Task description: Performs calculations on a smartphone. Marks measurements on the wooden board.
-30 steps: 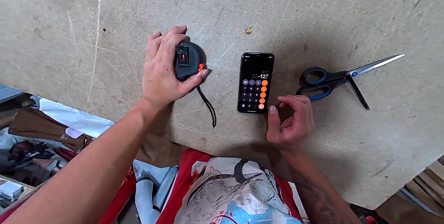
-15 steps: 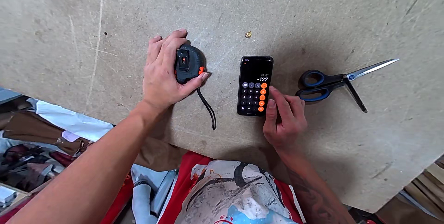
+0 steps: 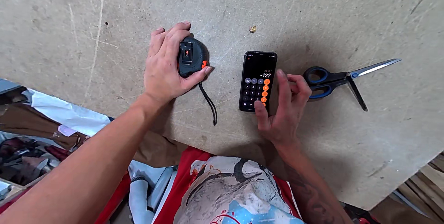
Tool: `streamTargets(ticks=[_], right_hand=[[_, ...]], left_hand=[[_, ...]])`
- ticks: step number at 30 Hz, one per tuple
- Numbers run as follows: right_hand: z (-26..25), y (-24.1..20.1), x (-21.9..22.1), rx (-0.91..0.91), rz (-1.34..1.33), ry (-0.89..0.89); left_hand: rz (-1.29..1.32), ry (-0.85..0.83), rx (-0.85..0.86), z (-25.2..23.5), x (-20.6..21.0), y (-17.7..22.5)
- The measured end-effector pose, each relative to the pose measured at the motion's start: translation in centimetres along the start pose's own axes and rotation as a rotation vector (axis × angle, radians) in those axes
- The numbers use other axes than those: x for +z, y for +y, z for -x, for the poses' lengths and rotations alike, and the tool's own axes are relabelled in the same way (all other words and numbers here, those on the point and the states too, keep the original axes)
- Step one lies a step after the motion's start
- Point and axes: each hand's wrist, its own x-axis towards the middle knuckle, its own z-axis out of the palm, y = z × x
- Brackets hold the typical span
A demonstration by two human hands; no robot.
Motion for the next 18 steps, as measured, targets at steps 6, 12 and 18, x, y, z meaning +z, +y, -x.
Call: streamTargets(ticks=[6, 12, 18], right_hand=[[0.7, 0.3, 0.0, -0.026, -0.12, 0.122], [0.2, 0.0, 0.4, -0.177, 0.051, 0.007], [-0.4, -0.4, 0.3, -0.225, 0.16, -0.115]], left_hand=[[0.005, -0.01, -0.009, 0.0, 0.0, 0.0], [0.002, 0.002, -0.009, 0.0, 0.1, 0.0], [-0.007, -0.002, -0.013, 0.0, 0.1, 0.0]])
